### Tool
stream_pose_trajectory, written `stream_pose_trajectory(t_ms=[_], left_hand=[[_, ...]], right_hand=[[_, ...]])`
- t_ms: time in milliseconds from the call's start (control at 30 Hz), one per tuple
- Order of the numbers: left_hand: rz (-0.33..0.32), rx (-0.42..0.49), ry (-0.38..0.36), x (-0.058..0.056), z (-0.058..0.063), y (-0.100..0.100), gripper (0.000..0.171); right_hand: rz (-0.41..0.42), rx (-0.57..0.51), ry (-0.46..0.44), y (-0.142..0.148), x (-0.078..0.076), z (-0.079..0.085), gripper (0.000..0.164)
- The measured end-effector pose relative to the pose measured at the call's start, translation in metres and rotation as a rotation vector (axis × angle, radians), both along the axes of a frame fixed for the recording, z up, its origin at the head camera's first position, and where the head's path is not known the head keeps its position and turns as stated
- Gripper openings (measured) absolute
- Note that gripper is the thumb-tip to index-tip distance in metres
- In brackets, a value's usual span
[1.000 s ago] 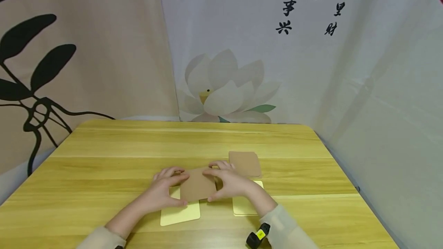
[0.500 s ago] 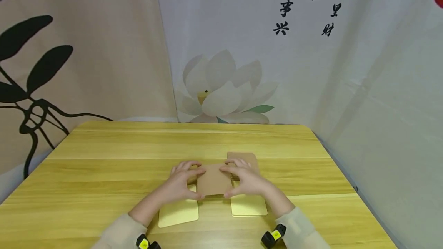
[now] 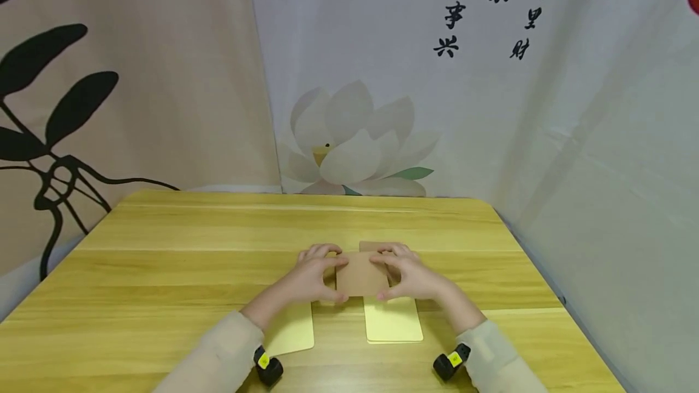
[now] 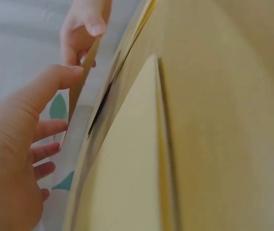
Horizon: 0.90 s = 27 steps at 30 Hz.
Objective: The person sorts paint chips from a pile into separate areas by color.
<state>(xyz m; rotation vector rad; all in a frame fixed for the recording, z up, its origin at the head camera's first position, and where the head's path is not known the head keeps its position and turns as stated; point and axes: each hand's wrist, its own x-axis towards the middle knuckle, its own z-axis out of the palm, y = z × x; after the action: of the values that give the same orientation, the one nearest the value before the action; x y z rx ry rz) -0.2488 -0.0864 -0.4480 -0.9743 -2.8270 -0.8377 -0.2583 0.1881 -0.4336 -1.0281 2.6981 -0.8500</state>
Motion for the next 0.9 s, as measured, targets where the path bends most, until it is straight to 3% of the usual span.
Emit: stream_pose_trajectory(t_ms=[433, 900], left_hand=[[-0.023, -0.036, -0.008, -0.026, 0.003, 0.026, 0.073], [-0.008, -0.103, -0.04, -0.048, -0.006, 0.046, 0.075]], right_hand=[[-0.038, 0.05, -0.012, 0.025, -0.022, 0.0, 0.08], [-0.045, 0.057, -0.034, 0.041, -0.04, -0.011, 0.079]])
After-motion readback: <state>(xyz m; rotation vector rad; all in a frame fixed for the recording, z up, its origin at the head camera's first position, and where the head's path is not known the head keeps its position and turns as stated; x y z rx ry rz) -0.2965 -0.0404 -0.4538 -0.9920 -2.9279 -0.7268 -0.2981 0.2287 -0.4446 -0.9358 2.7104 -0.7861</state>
